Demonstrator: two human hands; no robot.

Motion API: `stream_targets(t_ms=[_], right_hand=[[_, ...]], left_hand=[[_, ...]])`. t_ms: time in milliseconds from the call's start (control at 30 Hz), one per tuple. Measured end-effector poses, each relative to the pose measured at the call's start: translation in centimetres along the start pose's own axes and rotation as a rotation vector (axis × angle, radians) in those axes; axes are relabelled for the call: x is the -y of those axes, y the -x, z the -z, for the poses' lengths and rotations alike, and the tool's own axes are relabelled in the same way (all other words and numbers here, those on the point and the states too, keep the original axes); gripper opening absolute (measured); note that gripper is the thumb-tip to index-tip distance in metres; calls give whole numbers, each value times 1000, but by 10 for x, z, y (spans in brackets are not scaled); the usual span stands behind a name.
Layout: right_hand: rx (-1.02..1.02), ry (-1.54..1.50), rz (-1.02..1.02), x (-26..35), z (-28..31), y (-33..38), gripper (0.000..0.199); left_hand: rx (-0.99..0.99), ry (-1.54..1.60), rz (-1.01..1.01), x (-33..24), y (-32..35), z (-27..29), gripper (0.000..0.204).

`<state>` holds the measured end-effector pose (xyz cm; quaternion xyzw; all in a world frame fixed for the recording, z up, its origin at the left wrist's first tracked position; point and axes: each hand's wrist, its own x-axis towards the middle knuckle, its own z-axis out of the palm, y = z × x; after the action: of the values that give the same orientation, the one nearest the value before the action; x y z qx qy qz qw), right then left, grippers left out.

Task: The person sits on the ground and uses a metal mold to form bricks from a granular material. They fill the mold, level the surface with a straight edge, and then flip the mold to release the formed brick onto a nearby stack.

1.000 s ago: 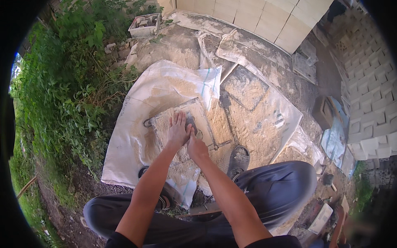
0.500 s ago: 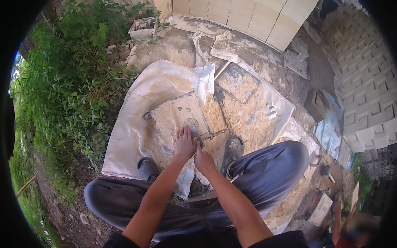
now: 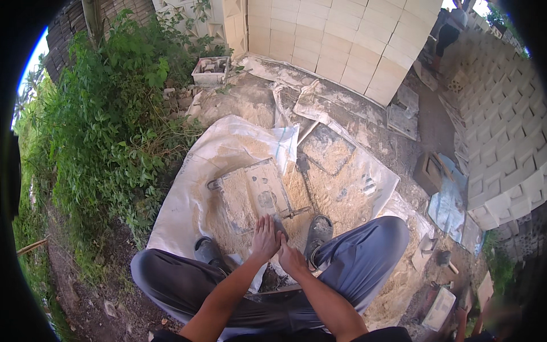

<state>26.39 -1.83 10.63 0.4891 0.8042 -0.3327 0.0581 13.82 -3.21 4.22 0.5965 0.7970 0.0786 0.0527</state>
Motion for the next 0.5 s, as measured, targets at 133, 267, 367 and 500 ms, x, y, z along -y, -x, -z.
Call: stream_targets(t_ms=[133,267,367,500], right_hand=[[-166,-63,65,17,26,-69,53],[-226,-63,112,37,39,-161,52],[-204,-43,119,34,44,-204,51],[-122,-10,55,17,27,-206,52]], left_hand=[[-115,90,-66,24,-85,24,64],[-94,28,-46,63,-175,22,65],[-15,10,-11,76,-212,12,65],[-47,26,4,69,-197,-15,65]])
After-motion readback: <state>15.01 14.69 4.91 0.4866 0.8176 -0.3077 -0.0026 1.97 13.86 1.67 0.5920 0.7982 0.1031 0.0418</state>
